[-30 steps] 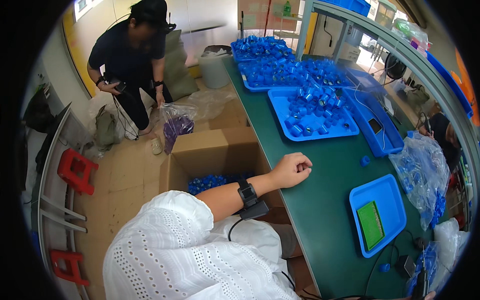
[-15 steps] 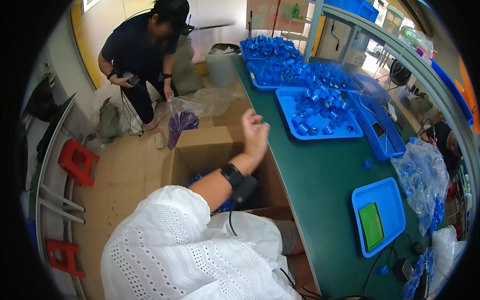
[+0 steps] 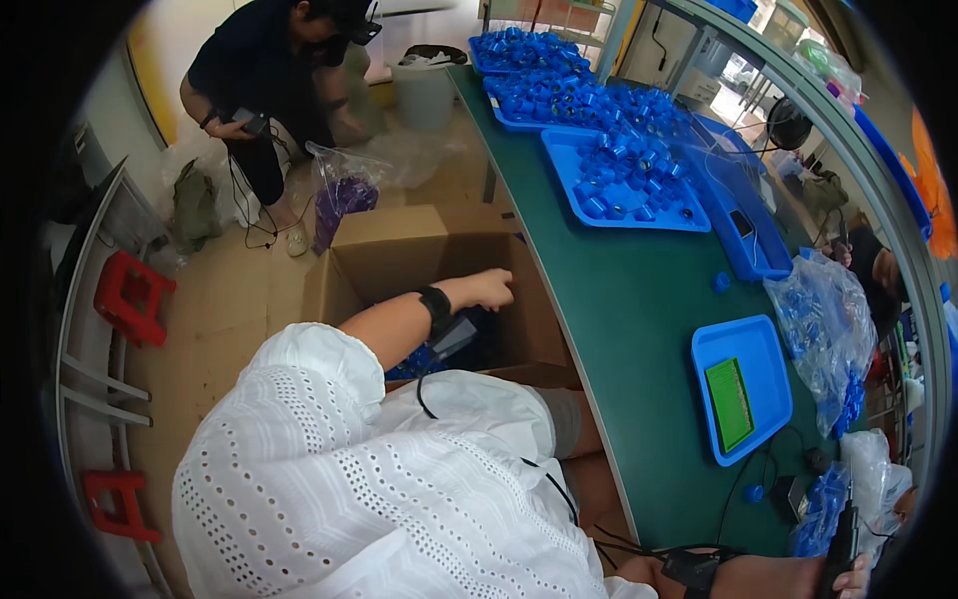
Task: Assembling small blue electronic components onto a green board using a handheld power tool.
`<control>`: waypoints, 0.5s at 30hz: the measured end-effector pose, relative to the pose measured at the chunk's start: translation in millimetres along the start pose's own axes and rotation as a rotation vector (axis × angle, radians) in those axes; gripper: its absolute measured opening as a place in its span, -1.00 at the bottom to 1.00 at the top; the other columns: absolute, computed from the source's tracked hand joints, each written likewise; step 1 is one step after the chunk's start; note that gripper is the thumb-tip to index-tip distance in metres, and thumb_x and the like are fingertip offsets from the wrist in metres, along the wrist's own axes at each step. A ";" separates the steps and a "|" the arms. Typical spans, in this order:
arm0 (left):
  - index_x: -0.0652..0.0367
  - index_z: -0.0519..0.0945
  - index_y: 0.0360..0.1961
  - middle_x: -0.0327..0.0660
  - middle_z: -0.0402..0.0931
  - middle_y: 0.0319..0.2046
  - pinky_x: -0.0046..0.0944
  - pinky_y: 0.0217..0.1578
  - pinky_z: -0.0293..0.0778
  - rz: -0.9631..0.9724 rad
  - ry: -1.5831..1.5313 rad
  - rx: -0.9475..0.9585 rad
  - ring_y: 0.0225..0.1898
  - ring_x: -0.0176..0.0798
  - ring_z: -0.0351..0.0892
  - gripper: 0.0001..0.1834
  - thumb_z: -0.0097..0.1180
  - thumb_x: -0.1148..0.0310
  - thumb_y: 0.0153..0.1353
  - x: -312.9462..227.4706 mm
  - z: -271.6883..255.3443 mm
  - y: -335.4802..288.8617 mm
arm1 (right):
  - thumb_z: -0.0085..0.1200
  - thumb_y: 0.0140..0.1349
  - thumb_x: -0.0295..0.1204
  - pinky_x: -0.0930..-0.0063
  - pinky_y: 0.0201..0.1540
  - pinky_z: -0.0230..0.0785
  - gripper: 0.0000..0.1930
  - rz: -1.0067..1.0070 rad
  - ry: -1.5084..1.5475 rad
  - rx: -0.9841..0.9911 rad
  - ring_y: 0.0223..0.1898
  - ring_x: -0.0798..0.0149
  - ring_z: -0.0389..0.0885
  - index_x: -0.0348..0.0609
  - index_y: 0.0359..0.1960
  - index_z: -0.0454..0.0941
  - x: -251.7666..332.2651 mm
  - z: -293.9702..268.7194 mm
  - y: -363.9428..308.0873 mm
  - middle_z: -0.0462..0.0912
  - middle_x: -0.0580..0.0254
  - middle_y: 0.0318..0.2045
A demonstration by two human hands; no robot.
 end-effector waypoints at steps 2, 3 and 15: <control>0.42 0.52 -0.41 0.02 0.51 -0.54 -0.13 -0.55 0.41 -0.090 -0.058 -0.012 -0.51 -0.06 0.54 -0.75 -0.14 0.47 -0.05 28.8 14.7 13.6 | 0.00 -0.07 -0.44 0.49 -0.67 0.10 -0.87 0.010 -0.005 -0.010 -0.81 0.37 0.18 -0.14 -0.66 0.34 1.1 9.4 -5.7 0.28 0.30 -0.80; 0.44 0.52 -0.42 0.06 0.51 -0.53 -0.12 -0.53 0.40 -0.141 -0.109 -0.006 -0.49 -0.05 0.54 -0.74 -0.16 0.48 -0.06 40.2 19.6 21.0 | -0.01 -0.07 -0.45 0.47 -0.68 0.11 -0.88 0.013 -0.029 -0.024 -0.82 0.36 0.17 -0.15 -0.66 0.34 1.3 12.2 -9.1 0.27 0.30 -0.81; 0.31 0.50 -0.25 -0.05 0.47 -0.17 -0.28 -0.12 0.36 1.190 -0.496 -0.842 -0.12 -0.16 0.44 -0.72 -0.18 0.33 0.20 -255.3 -141.9 -206.7 | -0.14 -0.12 -0.60 0.39 -0.39 0.19 -0.68 0.328 0.076 0.071 -0.63 0.35 0.28 -0.23 -0.22 0.35 -53.6 4.6 -30.0 0.34 0.24 -0.64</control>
Point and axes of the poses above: each hand's wrist, its own y-axis towards the middle knuckle, its own z-axis out of the palm, x = y × z, the point moved 9 cm from there along y, towards the middle knuckle
